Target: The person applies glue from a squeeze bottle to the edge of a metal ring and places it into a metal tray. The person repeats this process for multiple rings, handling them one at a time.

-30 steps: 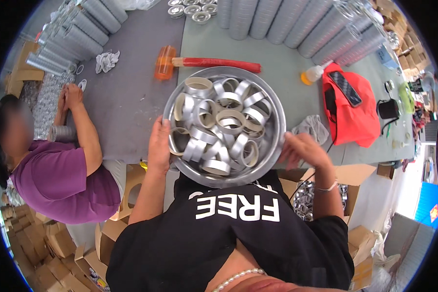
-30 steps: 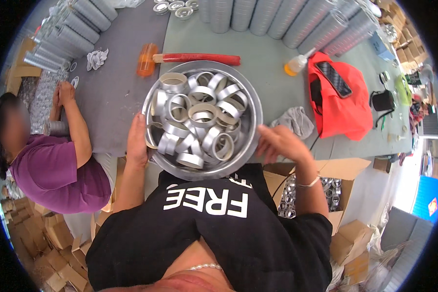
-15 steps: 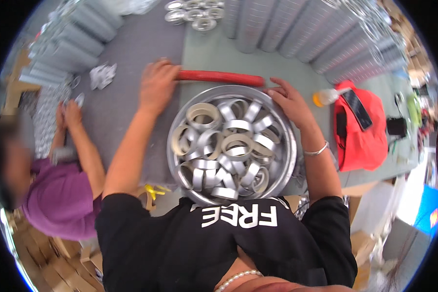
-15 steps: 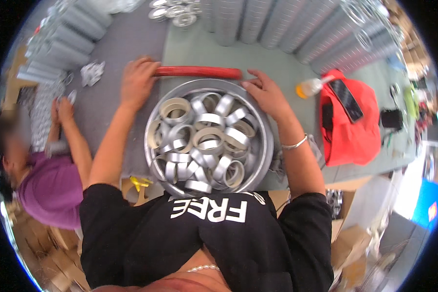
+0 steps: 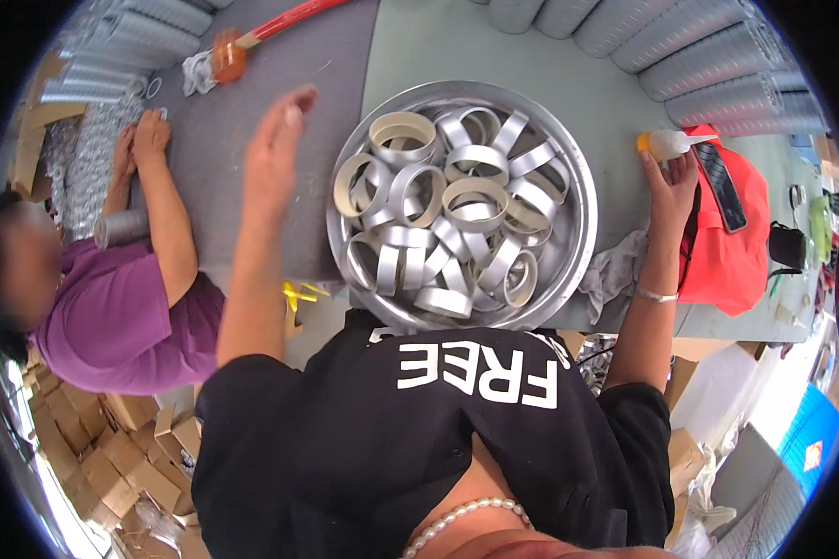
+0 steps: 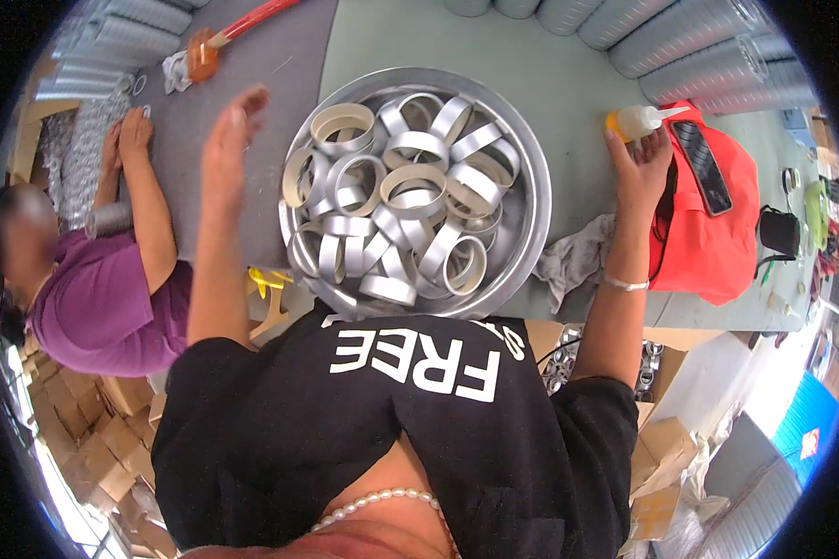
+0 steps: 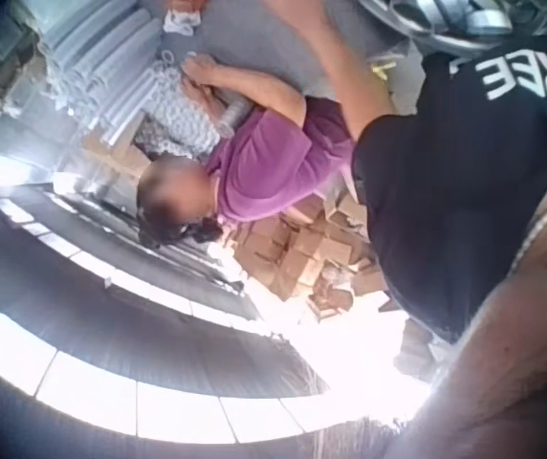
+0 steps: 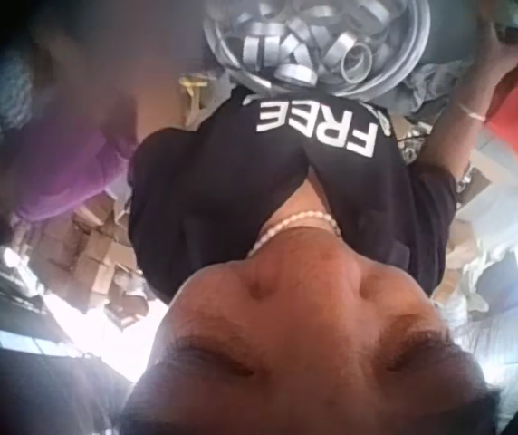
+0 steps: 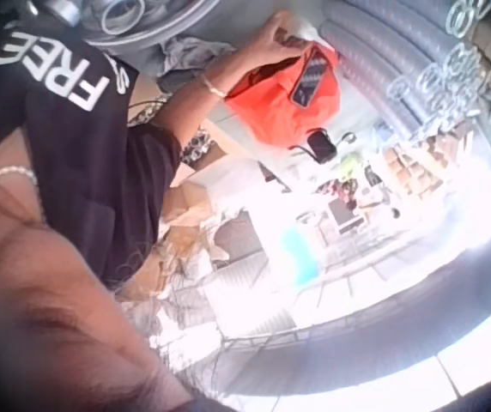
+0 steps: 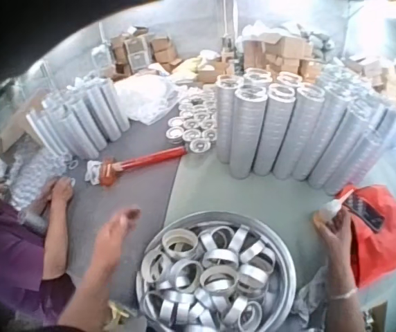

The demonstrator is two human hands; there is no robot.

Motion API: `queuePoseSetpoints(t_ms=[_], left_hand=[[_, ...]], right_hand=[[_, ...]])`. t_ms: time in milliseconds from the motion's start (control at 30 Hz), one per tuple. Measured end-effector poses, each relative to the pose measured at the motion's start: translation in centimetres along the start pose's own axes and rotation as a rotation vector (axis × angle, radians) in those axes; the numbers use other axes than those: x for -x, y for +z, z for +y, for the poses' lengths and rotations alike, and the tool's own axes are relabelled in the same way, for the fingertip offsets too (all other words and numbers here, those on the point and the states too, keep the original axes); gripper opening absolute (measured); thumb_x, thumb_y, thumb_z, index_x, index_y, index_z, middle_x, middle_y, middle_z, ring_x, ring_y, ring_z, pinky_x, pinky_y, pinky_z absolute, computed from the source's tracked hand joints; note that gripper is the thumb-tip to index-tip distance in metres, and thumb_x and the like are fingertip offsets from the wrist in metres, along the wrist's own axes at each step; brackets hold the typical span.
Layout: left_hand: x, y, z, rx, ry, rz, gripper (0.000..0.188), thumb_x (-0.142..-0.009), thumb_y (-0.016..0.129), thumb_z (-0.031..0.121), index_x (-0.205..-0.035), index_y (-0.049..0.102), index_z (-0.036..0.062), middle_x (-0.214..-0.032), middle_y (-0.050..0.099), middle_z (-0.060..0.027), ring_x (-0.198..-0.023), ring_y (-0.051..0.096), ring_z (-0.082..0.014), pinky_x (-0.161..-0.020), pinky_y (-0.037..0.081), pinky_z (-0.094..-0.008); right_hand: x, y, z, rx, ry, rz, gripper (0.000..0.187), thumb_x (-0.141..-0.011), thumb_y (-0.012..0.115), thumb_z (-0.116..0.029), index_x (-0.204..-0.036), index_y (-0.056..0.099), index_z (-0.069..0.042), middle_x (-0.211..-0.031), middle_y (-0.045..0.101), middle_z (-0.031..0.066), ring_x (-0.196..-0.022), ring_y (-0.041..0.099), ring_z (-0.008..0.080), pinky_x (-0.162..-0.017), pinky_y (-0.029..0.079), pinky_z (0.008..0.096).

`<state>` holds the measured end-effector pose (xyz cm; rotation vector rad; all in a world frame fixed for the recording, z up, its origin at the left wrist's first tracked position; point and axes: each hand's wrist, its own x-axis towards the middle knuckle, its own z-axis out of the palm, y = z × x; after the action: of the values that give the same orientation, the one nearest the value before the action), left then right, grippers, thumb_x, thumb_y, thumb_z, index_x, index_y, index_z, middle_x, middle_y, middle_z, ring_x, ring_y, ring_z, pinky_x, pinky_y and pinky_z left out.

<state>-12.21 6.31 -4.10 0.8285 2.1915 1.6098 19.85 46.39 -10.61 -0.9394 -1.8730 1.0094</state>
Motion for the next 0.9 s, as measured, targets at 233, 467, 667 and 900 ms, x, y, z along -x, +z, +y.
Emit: queuePoseSetpoints(t_ms=[233,467,667,900], left_hand=[[9.7,4.7,0.8,-0.084,0.162,-0.017,0.075,-0.087,0.066,0.042,-0.145,0.041,0.0014,-0.147,0.040,-0.0225,-0.140,0.033,-0.0346,-0.116,0.024,-0.0428],[7.1,2.0,4.3,-0.571,0.317,-0.231,0.084,-0.072,0.079,0.041,-0.139,0.047,0.0016,-0.131,0.052,-0.0184,-0.124,0.048,-0.0321,-0.107,0.036,-0.0432],[6.7,1.0,2.7,0.222,0.107,-0.070,0.067,-0.072,0.084,0.018,-0.128,0.050,0.0013,-0.122,0.054,-0.0110,-0.115,0.054,-0.0225,-0.100,0.044,-0.0386],[11.2,-1.5,-3.3,-0.263,0.013,0.209,0.060,-0.070,0.080,0.014,-0.123,0.054,0.0019,-0.118,0.056,-0.0129,-0.112,0.057,-0.0269,-0.098,0.045,-0.0379]], right_hand=[[-0.9,1.3,0.4,-0.143,-0.020,-0.060,0.058,-0.087,0.072,-0.013,-0.134,0.044,0.006,-0.123,0.058,0.0143,-0.113,0.059,0.0218,-0.094,0.048,0.0332],[5.5,-1.3,-7.8,-0.818,0.064,-0.322,0.055,-0.086,0.057,-0.019,-0.136,0.043,0.001,-0.125,0.053,0.0162,-0.102,0.057,0.0257,-0.082,0.048,0.0368],[12.0,-1.4,-10.1,-1.363,0.274,-0.352,0.067,-0.088,0.057,-0.031,-0.142,0.034,0.003,-0.130,0.047,0.0200,-0.087,0.049,0.0212,-0.066,0.045,0.0281],[13.1,-1.0,-10.2,-1.351,0.295,-0.405,0.064,-0.090,0.061,-0.029,-0.141,0.037,0.003,-0.131,0.051,0.0161,-0.080,0.050,0.0154,-0.062,0.043,0.0244]])
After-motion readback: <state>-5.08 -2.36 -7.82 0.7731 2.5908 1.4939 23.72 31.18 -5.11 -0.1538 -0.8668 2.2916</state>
